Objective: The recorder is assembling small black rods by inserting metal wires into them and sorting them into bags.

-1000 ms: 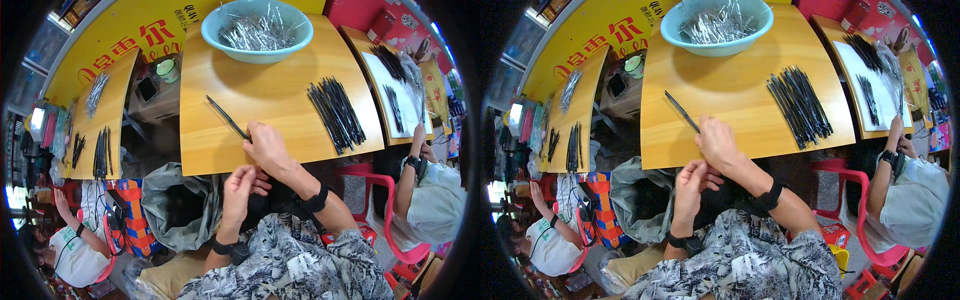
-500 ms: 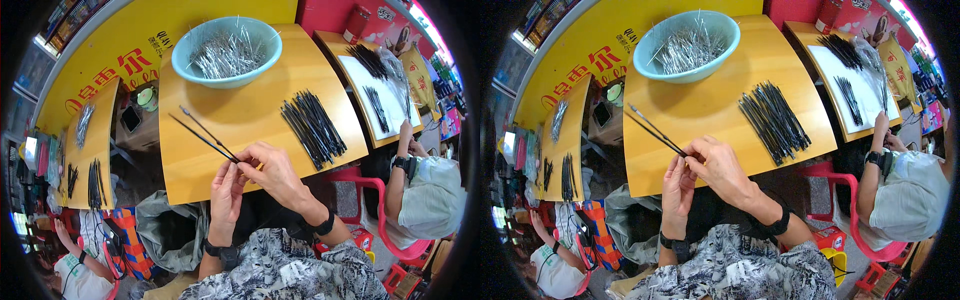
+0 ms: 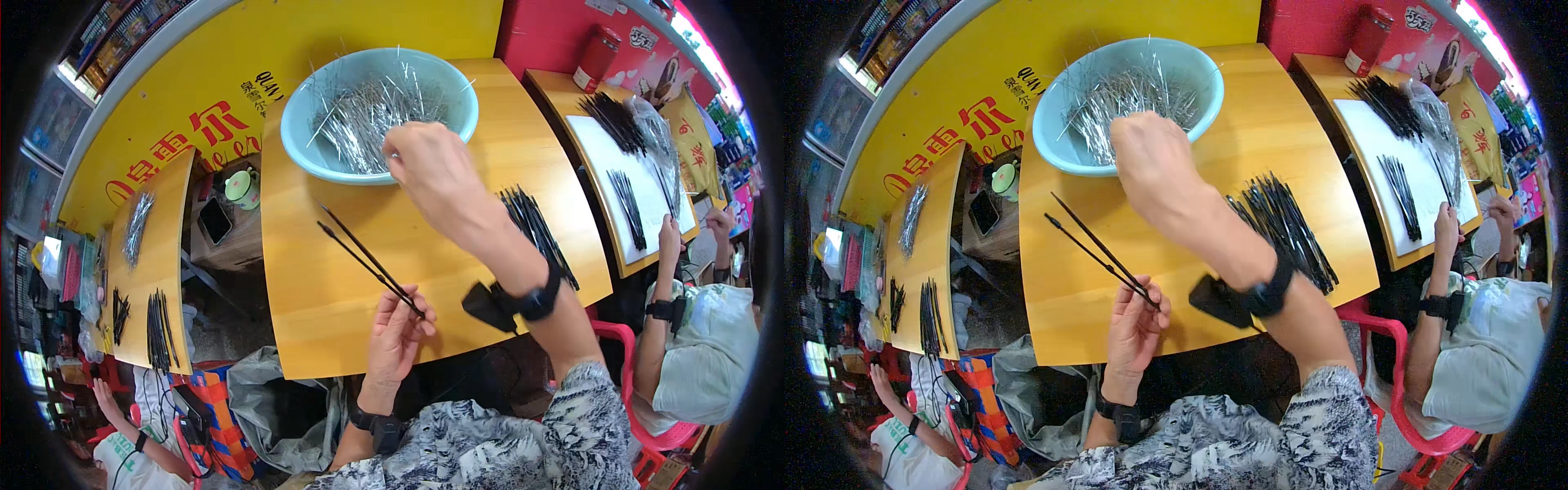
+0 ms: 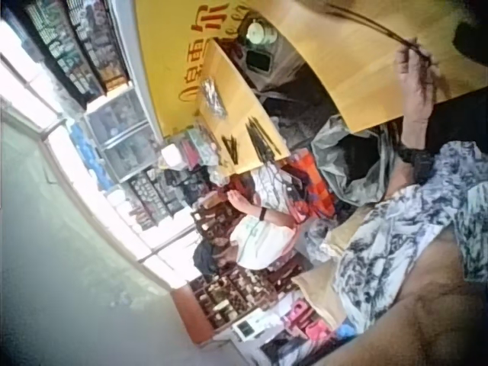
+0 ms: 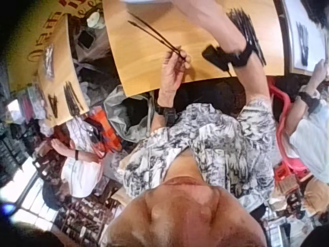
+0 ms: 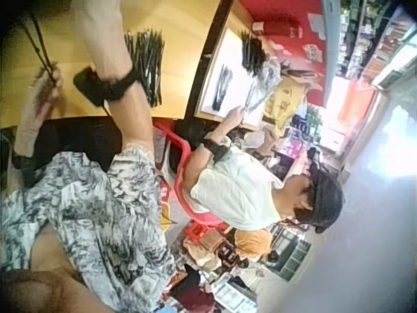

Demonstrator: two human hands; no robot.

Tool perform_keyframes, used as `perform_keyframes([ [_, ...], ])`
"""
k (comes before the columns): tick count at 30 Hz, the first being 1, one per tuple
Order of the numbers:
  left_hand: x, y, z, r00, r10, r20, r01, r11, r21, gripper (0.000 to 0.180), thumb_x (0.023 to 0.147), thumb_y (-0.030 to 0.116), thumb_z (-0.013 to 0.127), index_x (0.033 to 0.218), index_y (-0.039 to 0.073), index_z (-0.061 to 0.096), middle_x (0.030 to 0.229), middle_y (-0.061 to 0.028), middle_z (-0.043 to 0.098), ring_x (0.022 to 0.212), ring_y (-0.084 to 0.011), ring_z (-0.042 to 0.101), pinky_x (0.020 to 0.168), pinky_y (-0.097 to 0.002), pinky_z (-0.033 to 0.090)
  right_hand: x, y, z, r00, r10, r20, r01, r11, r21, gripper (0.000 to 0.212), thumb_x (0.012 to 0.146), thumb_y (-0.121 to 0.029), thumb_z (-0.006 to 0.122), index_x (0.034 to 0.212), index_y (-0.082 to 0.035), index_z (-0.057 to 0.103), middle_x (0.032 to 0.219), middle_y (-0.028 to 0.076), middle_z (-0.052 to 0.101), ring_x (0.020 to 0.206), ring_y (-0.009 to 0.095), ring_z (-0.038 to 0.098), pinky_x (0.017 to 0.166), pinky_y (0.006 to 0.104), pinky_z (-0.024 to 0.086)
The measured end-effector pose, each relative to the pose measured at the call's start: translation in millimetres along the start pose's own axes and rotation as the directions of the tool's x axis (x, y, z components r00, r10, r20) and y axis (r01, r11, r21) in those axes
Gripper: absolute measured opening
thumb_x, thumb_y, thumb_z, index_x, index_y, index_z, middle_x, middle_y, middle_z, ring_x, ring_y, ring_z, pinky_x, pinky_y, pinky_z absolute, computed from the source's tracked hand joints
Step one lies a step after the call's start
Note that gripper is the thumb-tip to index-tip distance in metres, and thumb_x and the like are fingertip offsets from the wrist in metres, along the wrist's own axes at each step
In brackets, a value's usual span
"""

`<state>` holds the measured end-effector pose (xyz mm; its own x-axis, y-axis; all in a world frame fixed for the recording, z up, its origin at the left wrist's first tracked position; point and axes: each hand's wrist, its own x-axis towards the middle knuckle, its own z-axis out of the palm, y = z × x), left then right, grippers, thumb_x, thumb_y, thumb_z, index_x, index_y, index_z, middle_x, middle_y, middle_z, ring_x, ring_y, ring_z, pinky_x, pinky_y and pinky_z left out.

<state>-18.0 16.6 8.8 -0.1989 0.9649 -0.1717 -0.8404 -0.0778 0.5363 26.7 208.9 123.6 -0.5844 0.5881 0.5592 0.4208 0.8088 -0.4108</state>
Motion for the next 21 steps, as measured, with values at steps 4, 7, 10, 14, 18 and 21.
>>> perform_keyframes([
  [4,0,-1,3,0.998,-0.05,-0.037,0.051,0.998,0.021,0.021,0.091,0.012,0.047,0.109,0.003,0.051,0.088,-0.0086,0.053,0.075,-0.0179,0.056,0.058,-0.0244,0.05,35,11,25,0.918,0.232,0.323,-0.139,0.948,-0.285,0.014,0.07,-0.007,0.058,0.079,0.001,0.064,0.079,0.02,0.062,0.078,0.034,0.061,0.068,0.0379,0.049],
  [7,1,1,3,0.998,-0.064,-0.03,0.064,0.998,0.005,0.02,0.091,0.011,0.046,0.108,0.003,0.051,0.088,-0.0087,0.054,0.074,-0.018,0.055,0.057,-0.0241,0.049,50,20,31,0.817,0.359,0.451,-0.166,0.896,-0.412,0.017,0.069,-0.009,0.058,0.08,0.0,0.067,0.082,0.02,0.064,0.083,0.032,0.063,0.071,0.0351,0.051],
  [10,1,3,1,0.997,-0.075,-0.02,0.075,0.997,-0.016,0.019,0.091,0.011,0.046,0.108,0.003,0.051,0.088,-0.0087,0.054,0.074,-0.0181,0.056,0.057,-0.0239,0.049,52,26,41,0.761,0.4,0.511,-0.204,0.895,-0.397,0.022,0.069,-0.008,0.057,0.086,0.0,0.067,0.086,0.021,0.064,0.085,0.034,0.063,0.074,0.0367,0.051],
  [14,1,5,0,0.996,-0.088,-0.005,0.088,0.995,-0.036,0.019,0.091,0.011,0.046,0.108,0.003,0.051,0.087,-0.0086,0.054,0.074,-0.018,0.056,0.056,-0.0236,0.049,44,31,54,0.779,0.45,0.437,-0.306,0.881,-0.361,0.019,0.067,-0.004,0.056,0.083,0.002,0.066,0.086,0.021,0.064,0.085,0.034,0.063,0.074,0.0384,0.05],
  [18,2,5,-1,0.996,-0.09,-0.001,0.09,0.996,-0.018,0.019,0.091,0.011,0.046,0.108,0.003,0.052,0.087,-0.0084,0.054,0.074,-0.0179,0.056,0.056,-0.0234,0.049,39,34,59,0.837,0.402,0.37,-0.324,0.911,-0.257,0.017,0.066,-0.002,0.056,0.079,0.002,0.066,0.085,0.021,0.064,0.084,0.034,0.063,0.073,0.0387,0.05],
  [21,1,4,-6,0.995,-0.076,0.057,0.078,0.996,-0.046,0.023,0.092,0.012,0.045,0.111,0.001,0.05,0.091,-0.009,0.056,0.078,-0.0164,0.057,0.061,-0.0242,0.05,41,26,57,0.913,0.28,0.298,-0.163,0.918,-0.361,0.01,0.065,-0.004,0.057,0.069,0.001,0.064,0.074,0.022,0.062,0.074,0.036,0.062,0.068,0.0419,0.05],
])
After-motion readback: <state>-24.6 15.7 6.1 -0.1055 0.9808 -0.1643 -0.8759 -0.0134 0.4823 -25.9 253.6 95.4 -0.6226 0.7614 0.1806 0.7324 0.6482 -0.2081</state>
